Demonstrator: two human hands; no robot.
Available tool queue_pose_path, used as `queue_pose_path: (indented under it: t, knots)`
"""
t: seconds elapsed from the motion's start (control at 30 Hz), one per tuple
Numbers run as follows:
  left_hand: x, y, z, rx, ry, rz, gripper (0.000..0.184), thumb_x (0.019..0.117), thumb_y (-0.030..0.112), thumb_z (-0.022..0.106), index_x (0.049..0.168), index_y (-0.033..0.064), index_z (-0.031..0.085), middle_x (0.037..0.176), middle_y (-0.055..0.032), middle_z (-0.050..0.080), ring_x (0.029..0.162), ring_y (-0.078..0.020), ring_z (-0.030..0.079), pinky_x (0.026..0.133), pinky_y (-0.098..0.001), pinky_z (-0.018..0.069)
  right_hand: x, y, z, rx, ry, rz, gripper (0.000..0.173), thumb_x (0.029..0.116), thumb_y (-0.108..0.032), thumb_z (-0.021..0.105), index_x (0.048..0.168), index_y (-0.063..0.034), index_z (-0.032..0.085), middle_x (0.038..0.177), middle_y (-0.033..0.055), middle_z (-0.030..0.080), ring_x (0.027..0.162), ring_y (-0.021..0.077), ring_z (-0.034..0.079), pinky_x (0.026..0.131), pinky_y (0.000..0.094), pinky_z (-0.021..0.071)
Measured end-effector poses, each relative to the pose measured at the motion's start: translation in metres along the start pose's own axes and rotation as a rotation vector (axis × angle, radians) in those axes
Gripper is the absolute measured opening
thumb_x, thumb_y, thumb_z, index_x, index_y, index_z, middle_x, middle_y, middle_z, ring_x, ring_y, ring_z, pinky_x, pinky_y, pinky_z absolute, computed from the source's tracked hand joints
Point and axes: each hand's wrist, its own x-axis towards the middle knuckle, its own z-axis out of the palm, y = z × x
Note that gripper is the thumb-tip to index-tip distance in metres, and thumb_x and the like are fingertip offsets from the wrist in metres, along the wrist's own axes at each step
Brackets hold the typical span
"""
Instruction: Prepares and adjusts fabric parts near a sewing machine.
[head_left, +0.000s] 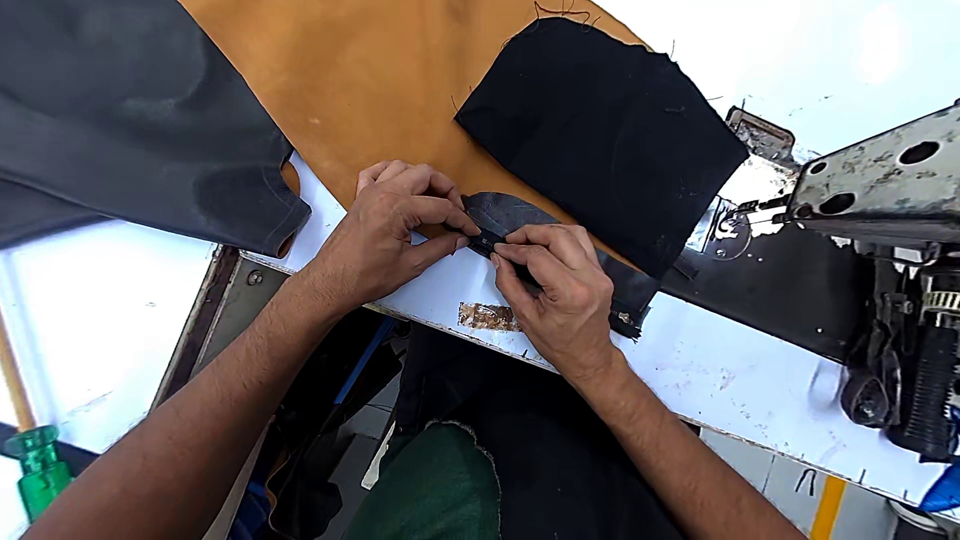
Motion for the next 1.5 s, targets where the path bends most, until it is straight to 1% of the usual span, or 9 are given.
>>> queue_pose_path:
  t: [0.2, 0.63, 0.8, 0.9, 1.03, 1.13, 1.23, 1.37, 1.5]
  knots:
    - [0.001, -0.001, -0.003, 0.0, -0.026, 0.022, 0.024, 0.0963, 0.029, 0.06, 0.106, 0.024, 0.081, 0.115, 0.0014, 0.069, 0.114, -0.0156, 0.059, 0.106, -0.0499, 0.0342, -0.001, 0.004, 0.005, -0.044, 0.02, -0.034, 0.012, 0.093, -0.013, 0.073, 0.098, -0.0069, 0.081, 0.105, 0.0087, 0.074, 0.108, 0.0235, 0.065, 0.093, 0.0329, 0.0532]
    - [0.014, 0.012, -0.002, 0.032, -0.072, -0.212, 0.019, 0.0893, 0.047, 0.072, 0.098, 0.0312, 0.08, 0.111, 0.0066, 0.069, 0.11, -0.0144, 0.059, 0.103, -0.0513, 0.0342, -0.003, 0.003, 0.003, -0.085, 0.0, -0.049, 0.013, 0.0945, -0.014, 0.071, 0.099, -0.0074, 0.081, 0.107, 0.009, 0.074, 0.11, 0.0243, 0.065, 0.094, 0.0351, 0.0531]
    - [0.022, 0.016, -0.005, 0.044, -0.145, -0.269, 0.017, 0.0861, 0.047, 0.075, 0.095, 0.0336, 0.08, 0.107, 0.0076, 0.068, 0.108, -0.0154, 0.058, 0.102, -0.0532, 0.0334, -0.01, -0.007, -0.012, -0.152, -0.126, -0.036, 0.028, 0.0983, -0.019, 0.067, 0.121, -0.0049, 0.074, 0.129, 0.0115, 0.068, 0.124, 0.0278, 0.061, 0.098, 0.042, 0.0512]
    - [0.024, 0.015, -0.005, 0.046, -0.142, -0.248, 0.017, 0.0868, 0.045, 0.074, 0.096, 0.0313, 0.08, 0.108, 0.0055, 0.069, 0.11, -0.0173, 0.059, 0.101, -0.0534, 0.0349, -0.019, -0.006, -0.017, -0.313, -0.325, -0.084, 0.066, 0.104, -0.044, 0.054, 0.156, -0.0047, 0.044, 0.164, 0.01, 0.04, 0.154, 0.0272, 0.033, 0.125, 0.0495, 0.0267]
    - [0.01, 0.019, -0.009, 0.112, -0.115, -0.111, 0.023, 0.0949, 0.042, 0.064, 0.106, 0.0267, 0.078, 0.115, -0.0021, 0.068, 0.11, -0.0261, 0.06, 0.096, -0.0585, 0.0392, -0.023, -0.015, -0.023, -0.229, -0.418, 0.003, 0.081, 0.1022, -0.064, 0.04, 0.159, -0.006, 0.04, 0.167, 0.0085, 0.034, 0.158, 0.0258, 0.022, 0.13, 0.0544, 0.0117]
    - [-0.004, 0.012, 0.012, 0.071, -0.04, -0.018, 0.028, 0.0974, 0.026, 0.057, 0.107, 0.0155, 0.08, 0.116, -0.0136, 0.068, 0.108, -0.0361, 0.062, 0.095, -0.0611, 0.0442, -0.034, -0.012, -0.074, -0.034, -0.144, 0.126, 0.055, 0.1012, -0.038, 0.064, 0.142, -0.0008, 0.061, 0.151, 0.0109, 0.056, 0.149, 0.0242, 0.043, 0.127, 0.0486, 0.0308]
    - [-0.022, 0.025, 0.029, 0.11, 0.014, 0.024, 0.028, 0.0985, 0.005, 0.052, 0.104, -0.0014, 0.079, 0.11, -0.0273, 0.069, 0.102, -0.0446, 0.066, 0.092, -0.0607, 0.0498, -0.071, 0.025, -0.159, -0.322, 0.188, 0.373, 0.028, 0.099, -0.017, 0.069, 0.122, -0.0012, 0.072, 0.125, 0.0098, 0.072, 0.12, 0.0182, 0.068, 0.104, 0.0369, 0.0565]
    - [-0.028, 0.054, 0.035, 0.291, -0.01, 0.083, 0.033, 0.099, 0.003, 0.045, 0.114, -0.0052, 0.072, 0.124, -0.0236, 0.069, 0.118, -0.0428, 0.065, 0.102, -0.0566, 0.0499, -0.112, 0.113, -0.263, -0.725, 0.071, 0.892, 0.042, 0.1065, -0.027, 0.053, 0.135, 0.0039, 0.06, 0.127, 0.0324, 0.063, 0.118, 0.0507, 0.062, 0.098, 0.07, 0.0468]
    - [-0.029, 0.069, 0.038, 0.475, -0.059, 0.086, 0.032, 0.0977, -0.001, 0.048, 0.124, -0.004, 0.067, 0.133, -0.0214, 0.065, 0.126, -0.0379, 0.062, 0.105, -0.0497, 0.0509, -0.114, 0.144, -0.271, -0.752, -0.039, 0.902, 0.046, 0.1049, -0.025, 0.055, 0.13, 0.0143, 0.052, 0.129, 0.0479, 0.048, 0.117, 0.0696, 0.049, 0.091, 0.0825, 0.0394]
